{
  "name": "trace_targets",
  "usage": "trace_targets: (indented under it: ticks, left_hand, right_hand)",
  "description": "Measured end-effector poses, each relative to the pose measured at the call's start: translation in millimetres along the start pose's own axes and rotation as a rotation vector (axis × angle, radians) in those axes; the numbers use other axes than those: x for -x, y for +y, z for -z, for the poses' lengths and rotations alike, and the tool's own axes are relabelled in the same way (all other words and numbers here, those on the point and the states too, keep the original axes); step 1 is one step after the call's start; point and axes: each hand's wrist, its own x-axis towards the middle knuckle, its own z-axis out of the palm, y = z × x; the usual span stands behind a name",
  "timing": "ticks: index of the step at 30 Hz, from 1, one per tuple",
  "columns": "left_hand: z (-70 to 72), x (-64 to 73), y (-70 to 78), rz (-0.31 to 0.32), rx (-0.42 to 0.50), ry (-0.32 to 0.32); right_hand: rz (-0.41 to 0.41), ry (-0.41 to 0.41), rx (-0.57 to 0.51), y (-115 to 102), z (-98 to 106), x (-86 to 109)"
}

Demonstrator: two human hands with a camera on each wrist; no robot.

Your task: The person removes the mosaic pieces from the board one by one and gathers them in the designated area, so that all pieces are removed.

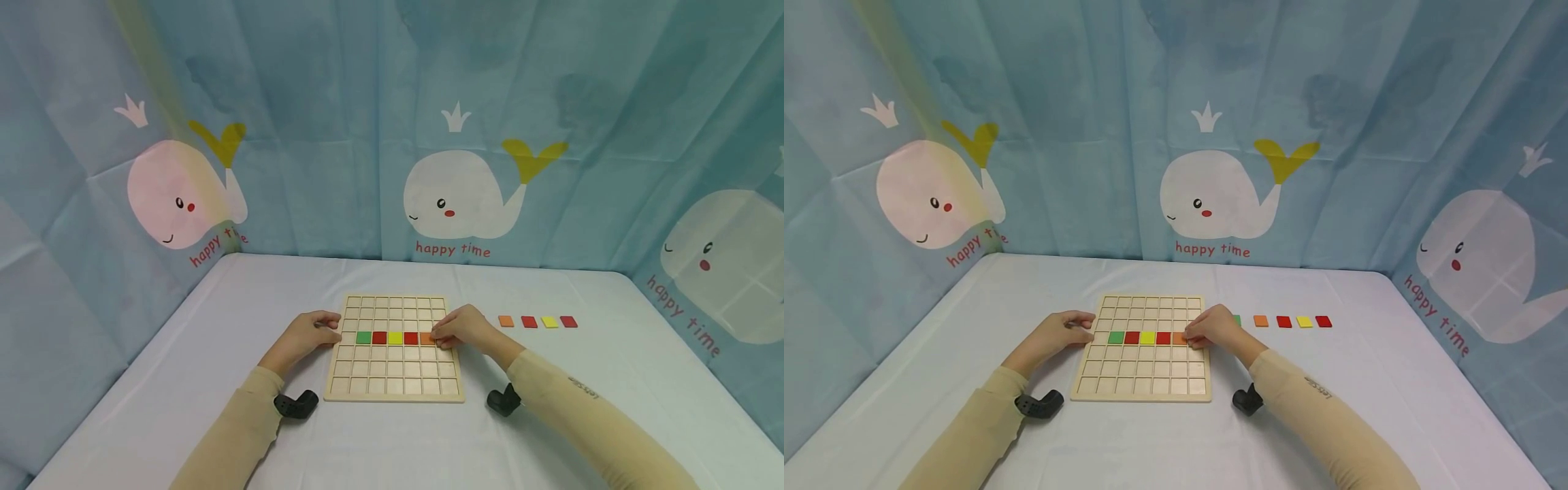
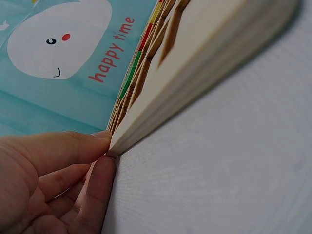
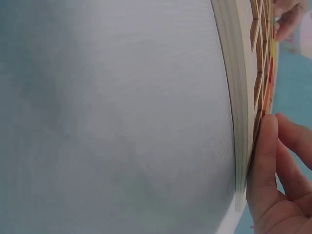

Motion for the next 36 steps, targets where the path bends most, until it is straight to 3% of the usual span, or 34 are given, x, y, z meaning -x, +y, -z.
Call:
trace_targets:
  ticks: [20,36]
  left_hand:
    - [0.0,0.1,-0.7,-0.003,0.014,-0.005]
    - [-0.8,0.0,-0.8,0.005,0.013,0.0]
  right_hand:
    - [-0.002,0.061,0.008,-4.0,-4.2,3.7]
    - [-0.007,0.027,-0.031,-1.6,-5.2,2.0]
